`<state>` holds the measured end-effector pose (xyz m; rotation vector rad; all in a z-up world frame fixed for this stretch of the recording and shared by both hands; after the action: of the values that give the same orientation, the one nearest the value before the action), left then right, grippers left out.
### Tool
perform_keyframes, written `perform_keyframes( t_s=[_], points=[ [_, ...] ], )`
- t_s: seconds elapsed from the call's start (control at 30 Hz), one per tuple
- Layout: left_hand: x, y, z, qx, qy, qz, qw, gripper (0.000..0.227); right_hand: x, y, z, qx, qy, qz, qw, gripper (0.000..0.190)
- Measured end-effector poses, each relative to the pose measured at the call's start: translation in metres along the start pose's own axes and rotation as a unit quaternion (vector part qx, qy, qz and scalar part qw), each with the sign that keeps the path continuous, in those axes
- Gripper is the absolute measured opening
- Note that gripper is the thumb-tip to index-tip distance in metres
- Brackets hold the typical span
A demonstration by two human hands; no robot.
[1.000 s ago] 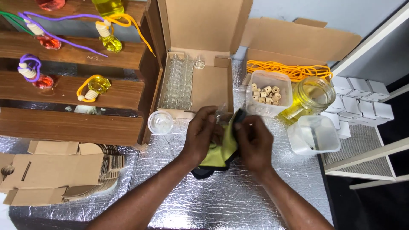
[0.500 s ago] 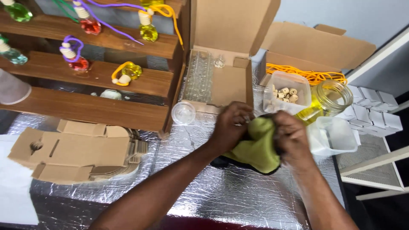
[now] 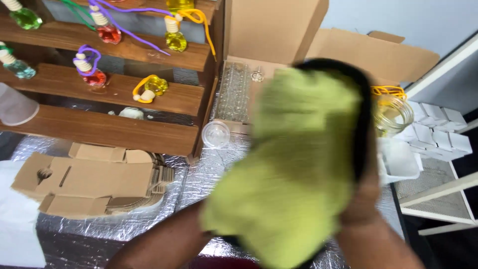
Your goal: Cleaning small perfume bottles, filling them with liquid using a syringe, and attaching decorative strings and wooden beads.
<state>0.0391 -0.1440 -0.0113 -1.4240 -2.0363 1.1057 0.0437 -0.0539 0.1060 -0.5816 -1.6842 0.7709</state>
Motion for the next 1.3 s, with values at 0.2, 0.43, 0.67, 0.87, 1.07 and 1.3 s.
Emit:
perform_keyframes(
  t_s=[0.2,0.43,0.67,0.87,1.07,1.3],
  points=[
    [0.051,0.063,-0.015,-0.32,0.081,-0.85,0.41,0.033,0.054,0.051,0.024,-0.11,-0.182,0.22,0.952,0.013],
    [0.062,0.099,-0.007,-0.374,0.041,-0.927,0.004,0.022,0.046,0.084,0.023,-0.072,-0.396,0.603,0.689,0.008],
    [0.058,0.091,-0.014,-0.399,0.127,-0.905,-0.071,0.025,-0.047,-0.065,-0.023,-0.133,-0.087,0.629,0.761,0.018],
    [0.059,0.093,-0.026,-0.326,0.24,-0.913,-0.043,0.013,-0.076,-0.167,-0.016,-0.28,0.041,0.69,0.666,0.022],
    [0.056,0.11,-0.014,-0.113,0.433,-0.884,0.133,0.017,-0.101,-0.202,-0.009,-0.343,0.045,0.654,0.673,0.018],
    [0.028,0.005,-0.035,-0.075,0.344,-0.911,0.215,0.019,-0.153,-0.237,0.002,-0.332,0.108,0.593,0.725,0.012]
  ],
)
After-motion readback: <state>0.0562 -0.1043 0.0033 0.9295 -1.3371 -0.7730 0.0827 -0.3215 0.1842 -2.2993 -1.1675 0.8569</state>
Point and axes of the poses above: each hand's wrist, its own z-axis away from the middle knuckle, its own x-axis out of the palm, y = z × x, the point moved 8 cm from there along -z, towards the middle knuckle, and after that the axes turned 6 degrees about z, right-handed, at the moved point
